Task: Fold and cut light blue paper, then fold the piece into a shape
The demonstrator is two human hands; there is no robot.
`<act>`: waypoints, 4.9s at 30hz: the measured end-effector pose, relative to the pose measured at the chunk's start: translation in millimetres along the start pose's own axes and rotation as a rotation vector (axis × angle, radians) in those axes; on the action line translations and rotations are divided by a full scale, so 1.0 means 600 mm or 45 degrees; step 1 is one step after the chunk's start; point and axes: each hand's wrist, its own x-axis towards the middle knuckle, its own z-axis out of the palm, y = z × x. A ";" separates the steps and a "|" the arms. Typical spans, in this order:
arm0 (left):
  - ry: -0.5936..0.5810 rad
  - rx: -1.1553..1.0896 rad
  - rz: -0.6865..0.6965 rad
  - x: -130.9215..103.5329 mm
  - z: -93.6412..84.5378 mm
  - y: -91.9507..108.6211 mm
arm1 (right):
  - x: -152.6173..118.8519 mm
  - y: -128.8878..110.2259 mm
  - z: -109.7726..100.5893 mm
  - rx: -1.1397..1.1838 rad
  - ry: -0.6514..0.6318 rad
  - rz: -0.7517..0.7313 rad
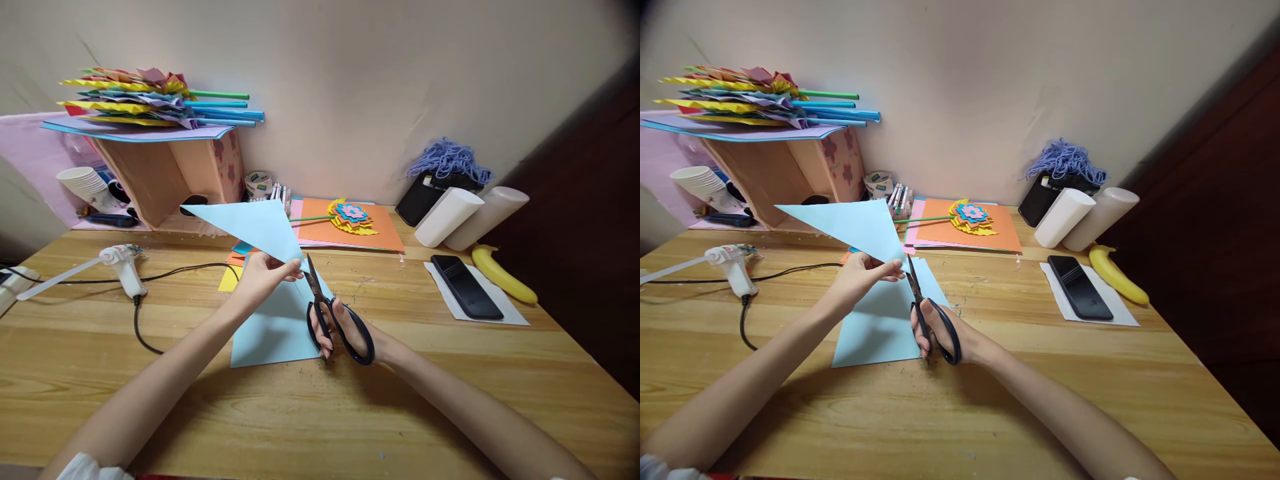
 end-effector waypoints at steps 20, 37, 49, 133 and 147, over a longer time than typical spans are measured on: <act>0.024 -0.283 -0.117 -0.001 0.005 0.004 | 0.002 0.008 0.012 -0.259 0.249 -0.023; -0.125 -0.457 -0.263 -0.004 0.016 0.004 | 0.001 0.022 0.009 -0.302 0.313 -0.107; 0.165 -0.187 -0.054 0.001 0.009 -0.009 | 0.003 0.023 0.013 -0.289 0.277 -0.104; -0.187 -0.153 -0.196 -0.020 0.038 -0.008 | 0.015 0.029 -0.003 -0.147 0.368 -0.063; -0.249 -0.163 -0.211 -0.023 0.044 -0.017 | 0.013 0.016 -0.004 -0.258 0.370 -0.068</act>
